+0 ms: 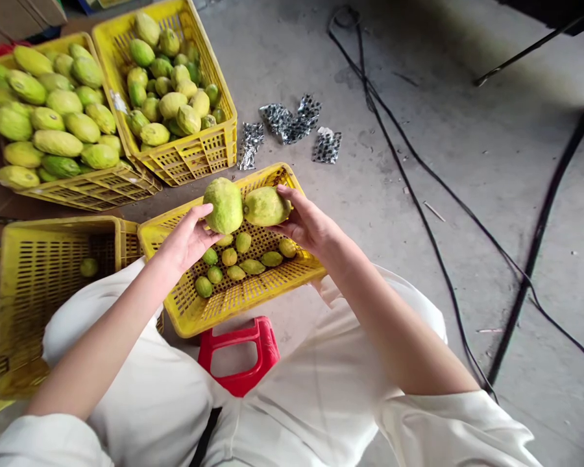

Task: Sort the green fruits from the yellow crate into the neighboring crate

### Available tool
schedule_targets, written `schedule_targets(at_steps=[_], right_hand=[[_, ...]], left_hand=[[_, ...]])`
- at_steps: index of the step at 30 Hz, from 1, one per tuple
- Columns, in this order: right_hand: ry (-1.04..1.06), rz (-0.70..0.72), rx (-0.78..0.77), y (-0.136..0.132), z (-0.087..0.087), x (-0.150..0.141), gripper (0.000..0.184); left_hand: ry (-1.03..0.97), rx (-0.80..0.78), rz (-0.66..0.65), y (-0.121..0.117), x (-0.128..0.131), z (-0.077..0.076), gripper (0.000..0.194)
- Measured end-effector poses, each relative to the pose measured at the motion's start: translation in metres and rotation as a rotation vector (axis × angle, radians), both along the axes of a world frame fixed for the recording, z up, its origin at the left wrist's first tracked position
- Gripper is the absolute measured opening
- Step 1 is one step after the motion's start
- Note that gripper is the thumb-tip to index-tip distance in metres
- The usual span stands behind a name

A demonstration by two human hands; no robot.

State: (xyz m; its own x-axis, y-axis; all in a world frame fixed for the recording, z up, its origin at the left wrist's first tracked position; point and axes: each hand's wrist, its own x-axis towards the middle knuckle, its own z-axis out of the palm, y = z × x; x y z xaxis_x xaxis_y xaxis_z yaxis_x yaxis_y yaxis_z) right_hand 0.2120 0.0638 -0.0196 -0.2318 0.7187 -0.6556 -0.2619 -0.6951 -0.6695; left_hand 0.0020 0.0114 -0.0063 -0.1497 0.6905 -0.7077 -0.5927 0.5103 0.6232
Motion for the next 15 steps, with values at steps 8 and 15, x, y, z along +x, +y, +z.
schedule_targets(at_steps=[8, 15], right_hand=[[-0.009, 0.149, 0.056, 0.002, 0.001, 0.013, 0.028], [0.075, 0.302, 0.132, -0.002, 0.002, 0.018, 0.05]], left_hand=[[0.008, 0.016, 0.01, 0.003, -0.004, 0.003, 0.029], [0.037, 0.045, -0.017, 0.004, -0.009, 0.004, 0.026]])
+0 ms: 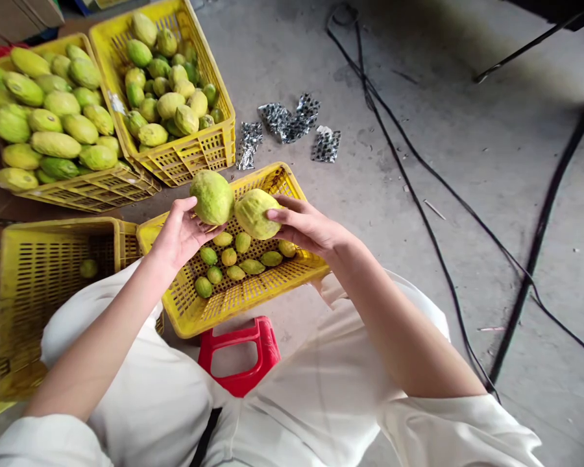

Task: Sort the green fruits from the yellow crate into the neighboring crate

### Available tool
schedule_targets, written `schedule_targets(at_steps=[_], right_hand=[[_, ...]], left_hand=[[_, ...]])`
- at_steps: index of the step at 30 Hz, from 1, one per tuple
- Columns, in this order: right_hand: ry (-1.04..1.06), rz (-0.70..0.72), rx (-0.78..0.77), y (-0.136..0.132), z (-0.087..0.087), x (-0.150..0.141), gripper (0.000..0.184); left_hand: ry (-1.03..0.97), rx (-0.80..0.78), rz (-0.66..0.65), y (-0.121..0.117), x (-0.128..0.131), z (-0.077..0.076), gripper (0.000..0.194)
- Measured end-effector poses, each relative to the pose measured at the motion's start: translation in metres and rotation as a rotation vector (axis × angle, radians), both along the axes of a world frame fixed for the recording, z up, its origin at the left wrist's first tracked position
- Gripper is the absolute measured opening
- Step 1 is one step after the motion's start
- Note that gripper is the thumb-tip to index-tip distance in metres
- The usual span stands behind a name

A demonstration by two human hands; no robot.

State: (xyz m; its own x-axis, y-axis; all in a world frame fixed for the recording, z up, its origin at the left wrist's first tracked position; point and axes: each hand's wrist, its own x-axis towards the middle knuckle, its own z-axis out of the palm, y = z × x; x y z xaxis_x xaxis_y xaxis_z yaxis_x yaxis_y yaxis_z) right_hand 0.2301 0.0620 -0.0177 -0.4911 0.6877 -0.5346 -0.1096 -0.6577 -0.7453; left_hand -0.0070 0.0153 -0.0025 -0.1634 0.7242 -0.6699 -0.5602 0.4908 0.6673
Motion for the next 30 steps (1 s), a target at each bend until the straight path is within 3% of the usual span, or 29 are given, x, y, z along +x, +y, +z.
schedule_targets(at_steps=[4, 9, 16, 22, 30], right_hand=[[0.043, 0.01, -0.004, -0.001, 0.0, -0.003, 0.049], [0.067, -0.124, 0.016, 0.002, -0.002, -0.006, 0.038], [-0.011, -0.188, 0.041, 0.003, -0.013, -0.008, 0.036], [0.013, -0.177, 0.033, 0.003, -0.014, -0.009, 0.031], [-0.004, -0.154, 0.087, -0.001, -0.01, -0.009, 0.052]], left_hand=[[-0.011, 0.013, -0.023, 0.0, 0.0, 0.002, 0.033], [-0.068, 0.019, -0.002, -0.002, 0.003, 0.005, 0.031], [-0.044, 0.103, -0.059, -0.004, 0.0, -0.003, 0.023], [0.015, 0.171, -0.111, 0.0, 0.0, -0.006, 0.039], [0.012, 0.069, -0.164, -0.003, 0.002, -0.005, 0.048]])
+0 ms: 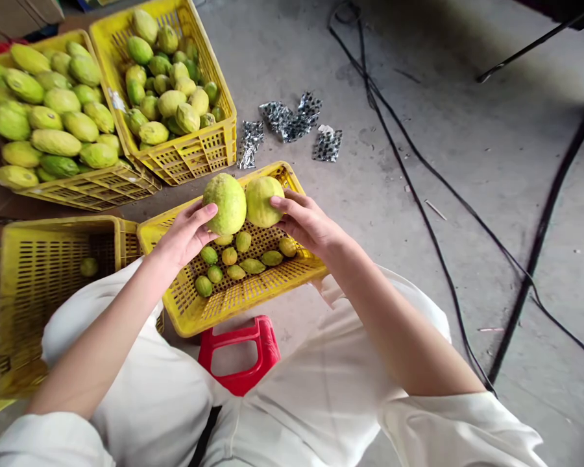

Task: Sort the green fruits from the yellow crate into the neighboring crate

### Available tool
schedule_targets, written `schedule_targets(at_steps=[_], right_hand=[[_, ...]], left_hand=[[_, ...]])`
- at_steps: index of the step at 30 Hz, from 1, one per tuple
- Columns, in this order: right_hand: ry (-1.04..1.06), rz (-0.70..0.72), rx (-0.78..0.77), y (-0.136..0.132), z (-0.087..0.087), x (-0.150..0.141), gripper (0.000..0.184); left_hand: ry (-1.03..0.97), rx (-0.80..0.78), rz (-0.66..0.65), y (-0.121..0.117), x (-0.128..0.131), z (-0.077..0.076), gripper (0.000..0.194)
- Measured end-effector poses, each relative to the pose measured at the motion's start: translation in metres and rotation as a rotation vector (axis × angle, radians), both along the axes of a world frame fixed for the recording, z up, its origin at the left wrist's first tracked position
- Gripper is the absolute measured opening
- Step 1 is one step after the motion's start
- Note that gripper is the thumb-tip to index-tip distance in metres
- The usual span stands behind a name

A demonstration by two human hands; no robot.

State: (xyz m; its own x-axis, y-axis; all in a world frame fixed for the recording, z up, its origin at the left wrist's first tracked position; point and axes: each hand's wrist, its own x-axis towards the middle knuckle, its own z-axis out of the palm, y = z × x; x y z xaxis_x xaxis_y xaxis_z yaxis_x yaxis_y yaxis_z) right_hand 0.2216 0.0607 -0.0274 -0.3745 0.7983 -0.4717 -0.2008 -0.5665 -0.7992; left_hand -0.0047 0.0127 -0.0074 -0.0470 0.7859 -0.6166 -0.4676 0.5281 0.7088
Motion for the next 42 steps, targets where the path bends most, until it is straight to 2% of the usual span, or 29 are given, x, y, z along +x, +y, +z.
schedule_targets(at_steps=[3, 7, 20, 27, 31, 36, 42], right_hand=[[-0.019, 0.005, -0.026, 0.0, -0.001, 0.001, 0.055], [-0.043, -0.038, -0.067, 0.003, -0.005, 0.001, 0.046], [-0.042, -0.042, -0.074, 0.01, -0.015, 0.006, 0.04], [-0.035, -0.026, -0.053, 0.009, -0.008, 0.005, 0.042], [-0.044, -0.023, -0.034, 0.01, -0.004, 0.008, 0.052], [-0.117, -0.034, 0.001, 0.011, -0.003, 0.012, 0.053], [-0.189, -0.02, 0.014, 0.009, -0.005, 0.006, 0.057]], left_hand=[[0.015, -0.035, 0.016, 0.0, -0.002, -0.003, 0.039], [0.036, -0.056, 0.062, 0.0, -0.004, -0.008, 0.03], [0.043, -0.032, -0.003, -0.002, -0.002, -0.002, 0.043], [0.052, -0.093, -0.034, -0.002, -0.004, 0.001, 0.048], [0.045, -0.06, -0.033, -0.002, -0.006, -0.004, 0.047], [0.067, 0.0, -0.062, -0.002, -0.009, -0.013, 0.048], [0.103, -0.019, -0.078, -0.003, -0.004, -0.011, 0.049]])
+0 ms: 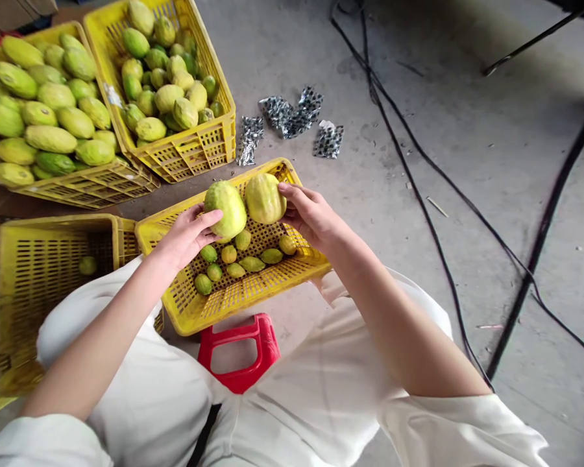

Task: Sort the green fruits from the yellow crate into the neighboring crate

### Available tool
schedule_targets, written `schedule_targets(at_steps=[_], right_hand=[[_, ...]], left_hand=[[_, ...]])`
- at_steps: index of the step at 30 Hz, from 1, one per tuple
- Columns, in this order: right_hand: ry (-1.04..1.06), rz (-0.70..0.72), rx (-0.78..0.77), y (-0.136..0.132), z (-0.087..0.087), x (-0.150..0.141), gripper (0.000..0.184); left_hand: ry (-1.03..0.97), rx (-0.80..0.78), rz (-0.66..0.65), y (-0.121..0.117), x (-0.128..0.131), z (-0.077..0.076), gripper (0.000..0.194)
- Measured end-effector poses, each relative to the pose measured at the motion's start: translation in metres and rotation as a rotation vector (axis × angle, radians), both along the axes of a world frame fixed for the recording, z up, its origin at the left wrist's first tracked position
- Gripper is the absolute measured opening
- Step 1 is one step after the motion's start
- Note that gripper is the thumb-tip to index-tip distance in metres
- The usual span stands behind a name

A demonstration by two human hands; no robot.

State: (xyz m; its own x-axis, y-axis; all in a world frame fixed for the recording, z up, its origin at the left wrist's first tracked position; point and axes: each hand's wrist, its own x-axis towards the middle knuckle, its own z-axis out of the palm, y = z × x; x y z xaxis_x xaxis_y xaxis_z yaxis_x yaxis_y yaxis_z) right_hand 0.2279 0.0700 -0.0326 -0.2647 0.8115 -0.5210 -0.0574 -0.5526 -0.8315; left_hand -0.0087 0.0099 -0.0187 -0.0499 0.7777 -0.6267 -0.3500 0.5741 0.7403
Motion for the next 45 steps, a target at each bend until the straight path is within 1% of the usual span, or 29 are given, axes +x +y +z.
schedule_targets(at_steps=[5, 9, 12, 15, 19, 21, 23, 27, 30, 35, 38, 43, 45], right_hand=[[0.016, 0.031, -0.019, -0.002, 0.0, -0.004, 0.057], [0.057, 0.049, -0.029, -0.005, 0.007, -0.006, 0.052], [0.094, 0.062, -0.017, -0.007, 0.011, -0.005, 0.055], [0.108, 0.042, -0.02, -0.006, 0.009, -0.004, 0.058], [0.063, -0.031, -0.043, -0.004, 0.002, -0.002, 0.057], [0.052, -0.054, -0.052, -0.003, 0.0, -0.002, 0.054], [0.055, -0.056, -0.063, -0.003, 0.0, -0.004, 0.048], [0.079, -0.046, -0.115, -0.003, 0.005, -0.009, 0.03], [0.088, -0.047, -0.13, -0.004, 0.009, -0.011, 0.024], [0.109, 0.017, -0.094, -0.006, 0.012, -0.01, 0.032], [0.1, 0.03, -0.097, -0.007, 0.011, -0.008, 0.035], [0.048, -0.03, -0.136, -0.007, 0.006, -0.007, 0.034], [0.047, -0.05, -0.151, -0.006, 0.005, -0.008, 0.03]], left_hand=[[-0.015, -0.03, 0.007, -0.002, 0.006, 0.002, 0.05], [-0.008, -0.011, 0.0, -0.001, 0.007, 0.003, 0.046], [-0.014, -0.022, 0.01, 0.001, 0.006, 0.004, 0.042], [-0.031, -0.048, 0.034, 0.001, 0.004, 0.004, 0.042], [-0.046, -0.052, 0.102, 0.001, 0.003, 0.002, 0.036], [-0.06, -0.053, 0.125, 0.0, 0.003, 0.001, 0.035], [-0.075, -0.044, 0.12, 0.0, 0.004, 0.001, 0.037], [-0.092, -0.028, 0.077, -0.001, 0.003, 0.0, 0.044], [-0.097, -0.027, 0.07, -0.003, 0.004, 0.0, 0.047], [-0.135, -0.025, 0.069, -0.005, 0.008, 0.004, 0.053], [-0.131, -0.045, 0.081, -0.005, 0.008, 0.005, 0.053], [-0.074, -0.094, 0.111, -0.004, 0.004, 0.006, 0.049], [-0.045, -0.094, 0.106, -0.003, 0.001, 0.007, 0.045]])
